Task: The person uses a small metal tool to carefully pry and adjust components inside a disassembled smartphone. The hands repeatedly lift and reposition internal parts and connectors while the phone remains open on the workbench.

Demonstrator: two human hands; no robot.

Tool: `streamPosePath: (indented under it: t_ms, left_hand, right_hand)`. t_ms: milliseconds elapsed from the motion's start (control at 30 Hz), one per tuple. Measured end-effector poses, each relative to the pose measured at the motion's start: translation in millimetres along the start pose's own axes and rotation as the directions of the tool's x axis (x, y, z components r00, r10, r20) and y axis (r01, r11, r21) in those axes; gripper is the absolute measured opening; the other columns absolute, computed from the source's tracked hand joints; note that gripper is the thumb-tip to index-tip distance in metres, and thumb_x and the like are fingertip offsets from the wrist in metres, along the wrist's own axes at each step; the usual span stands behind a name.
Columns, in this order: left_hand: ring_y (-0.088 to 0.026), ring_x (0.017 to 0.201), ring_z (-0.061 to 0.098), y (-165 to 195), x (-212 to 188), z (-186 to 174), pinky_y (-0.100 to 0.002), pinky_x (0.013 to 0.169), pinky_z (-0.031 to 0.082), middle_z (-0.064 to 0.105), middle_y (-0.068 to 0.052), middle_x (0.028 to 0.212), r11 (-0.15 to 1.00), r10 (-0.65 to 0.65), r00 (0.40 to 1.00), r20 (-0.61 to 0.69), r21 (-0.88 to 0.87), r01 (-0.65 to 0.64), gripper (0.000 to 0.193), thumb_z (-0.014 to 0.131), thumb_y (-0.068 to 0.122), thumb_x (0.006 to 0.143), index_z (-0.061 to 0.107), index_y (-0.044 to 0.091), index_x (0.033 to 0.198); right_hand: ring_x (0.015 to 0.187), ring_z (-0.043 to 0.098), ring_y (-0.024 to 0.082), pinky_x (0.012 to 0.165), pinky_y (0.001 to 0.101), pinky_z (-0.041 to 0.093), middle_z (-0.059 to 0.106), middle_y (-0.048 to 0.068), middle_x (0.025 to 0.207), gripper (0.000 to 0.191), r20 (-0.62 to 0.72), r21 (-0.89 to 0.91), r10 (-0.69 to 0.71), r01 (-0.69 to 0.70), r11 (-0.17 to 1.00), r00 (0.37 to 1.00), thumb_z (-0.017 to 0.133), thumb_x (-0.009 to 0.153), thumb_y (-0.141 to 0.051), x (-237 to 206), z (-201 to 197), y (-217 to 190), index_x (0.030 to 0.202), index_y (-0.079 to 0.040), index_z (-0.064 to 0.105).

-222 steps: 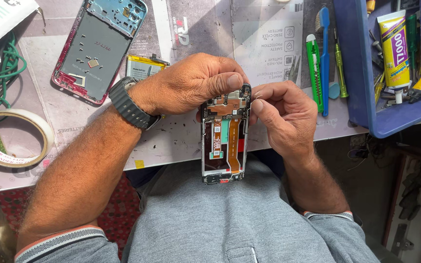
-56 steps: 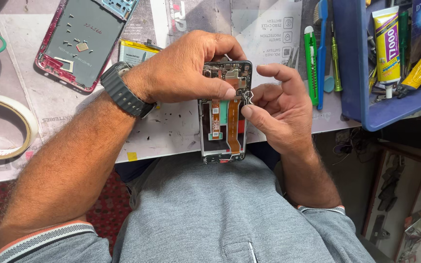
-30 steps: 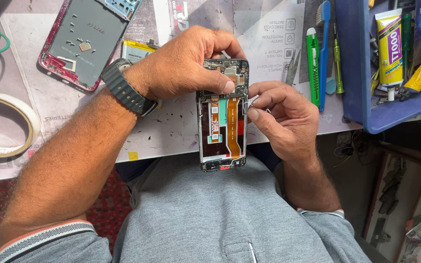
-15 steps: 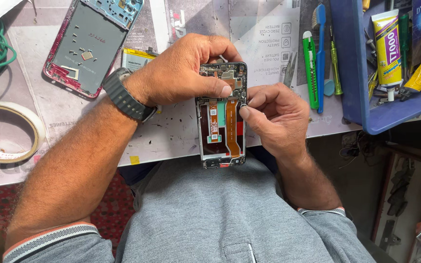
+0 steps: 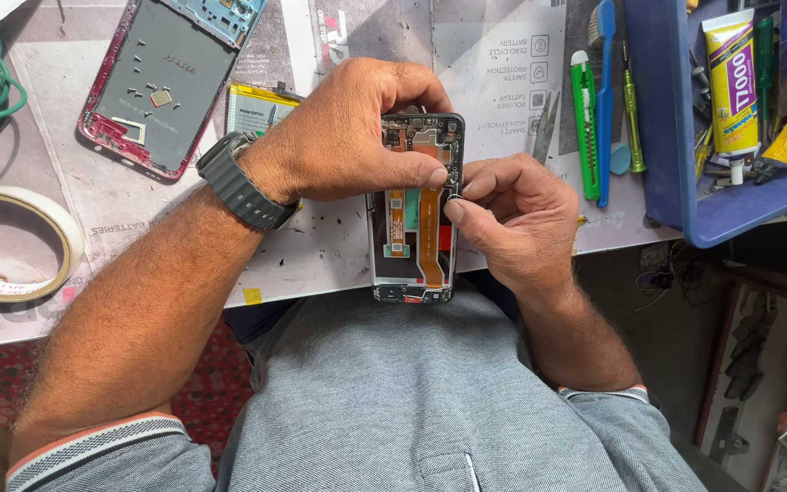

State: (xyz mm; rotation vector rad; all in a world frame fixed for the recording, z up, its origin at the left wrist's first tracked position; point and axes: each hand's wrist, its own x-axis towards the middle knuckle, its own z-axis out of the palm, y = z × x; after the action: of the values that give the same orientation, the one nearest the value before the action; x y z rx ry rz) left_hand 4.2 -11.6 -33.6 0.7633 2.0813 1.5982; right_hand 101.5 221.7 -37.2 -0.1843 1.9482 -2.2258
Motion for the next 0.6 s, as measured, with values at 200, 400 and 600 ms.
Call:
streamPosePath:
  t_ms: [200,400,600]
  left_hand:
    - [-0.011,0.079,0.074,5,-1,0,-0.028,0.071,0.062,0.075,-0.006,0.087,0.999,-0.023,1.000,-0.014,0.045,0.023,0.041,0.083,0.028,0.079,0.071,0.003,0.109]
    - [-0.011,0.075,0.072,3,1,-1,-0.028,0.067,0.060,0.075,-0.005,0.083,0.999,-0.011,1.000,-0.014,0.046,0.012,0.039,0.082,0.027,0.078,0.072,0.003,0.108]
    - [-0.009,0.074,0.073,2,1,-5,-0.026,0.066,0.060,0.075,-0.005,0.084,0.994,-0.045,0.999,0.009,-0.100,0.046,0.044,0.078,0.025,0.082,0.067,0.001,0.117]
  right_hand:
    - [0.096,0.073,0.013,0.086,0.0286,0.065,0.073,0.018,0.112,0.015,-0.002,0.011,0.002,-0.002,1.000,1.000,0.074,0.097,0.006,-1,0,4,0.105,0.000,0.063]
    - [0.098,0.072,0.014,0.093,0.0311,0.064,0.073,0.016,0.111,0.021,-0.005,0.145,0.063,-0.062,0.987,0.998,0.075,0.096,0.007,0,-2,9,0.110,0.000,0.062]
    - [0.104,0.071,0.016,0.095,0.0290,0.061,0.072,0.015,0.112,0.029,-0.009,0.342,0.122,-0.112,0.933,0.992,0.077,0.095,0.009,10,-2,8,0.117,0.000,0.060]
